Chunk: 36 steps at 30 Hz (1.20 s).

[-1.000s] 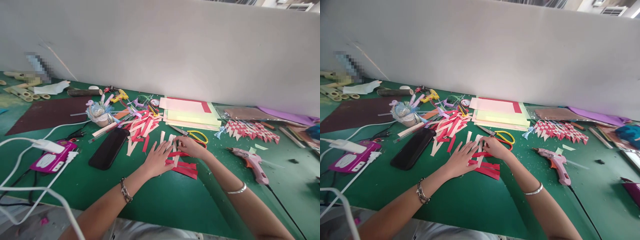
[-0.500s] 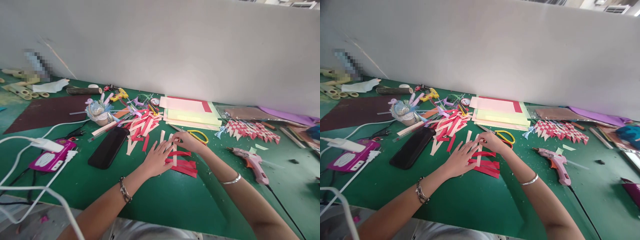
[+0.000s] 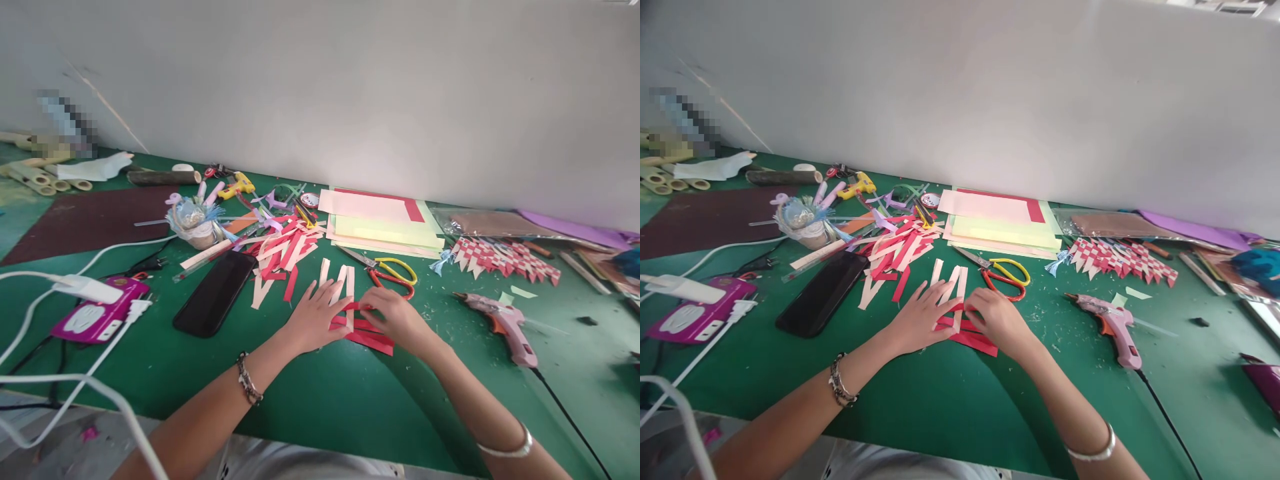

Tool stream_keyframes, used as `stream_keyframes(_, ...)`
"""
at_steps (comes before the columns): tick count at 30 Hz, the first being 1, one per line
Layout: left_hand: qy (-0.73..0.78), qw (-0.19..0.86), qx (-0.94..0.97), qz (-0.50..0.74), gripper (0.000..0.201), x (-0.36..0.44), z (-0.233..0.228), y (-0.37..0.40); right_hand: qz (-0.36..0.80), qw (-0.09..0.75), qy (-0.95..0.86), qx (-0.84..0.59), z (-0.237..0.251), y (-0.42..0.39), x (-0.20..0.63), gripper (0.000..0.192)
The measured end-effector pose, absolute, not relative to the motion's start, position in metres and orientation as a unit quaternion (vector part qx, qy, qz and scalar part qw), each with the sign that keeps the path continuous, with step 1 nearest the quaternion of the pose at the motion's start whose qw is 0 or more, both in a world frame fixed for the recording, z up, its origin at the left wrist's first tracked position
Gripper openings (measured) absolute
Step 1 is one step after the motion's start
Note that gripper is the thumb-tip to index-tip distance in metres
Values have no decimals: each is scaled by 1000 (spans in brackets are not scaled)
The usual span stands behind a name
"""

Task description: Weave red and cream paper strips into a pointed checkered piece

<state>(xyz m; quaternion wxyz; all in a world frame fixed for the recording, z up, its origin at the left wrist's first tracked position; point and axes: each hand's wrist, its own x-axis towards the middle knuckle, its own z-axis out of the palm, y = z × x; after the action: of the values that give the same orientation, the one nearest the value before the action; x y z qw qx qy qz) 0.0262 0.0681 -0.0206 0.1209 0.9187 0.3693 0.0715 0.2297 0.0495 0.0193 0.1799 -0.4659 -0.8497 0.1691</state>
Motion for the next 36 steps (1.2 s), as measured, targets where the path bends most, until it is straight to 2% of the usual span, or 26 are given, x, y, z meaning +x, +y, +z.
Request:
stream_keyframes(5, 362, 127, 921, 65, 65, 25, -16, 68, 147, 143, -831, -517, 9, 10, 227, 9)
stream_keyframes(9, 356, 126, 925, 54, 75, 25, -14, 68, 82, 139, -822, -546, 2, -11, 218, 18)
stream_keyframes(12, 357, 125, 924, 51, 74, 25, -13, 69, 69, 134, -814, -561, -2, -15, 212, 24)
stream_keyframes(16, 358, 119, 925, 52, 70, 25, -13, 68, 61, 142, -805, -573, -6, -13, 207, 19)
stream_keyframes(27, 349, 118, 927, 65, 71, 25, -17, 69, 196, 138, -783, -573, 1, 7, 209, 5)
stream_keyframes(36, 355, 119, 926, 53, 62, 26, -15, 68, 220, 59, -814, -535, 14, 11, 214, 18)
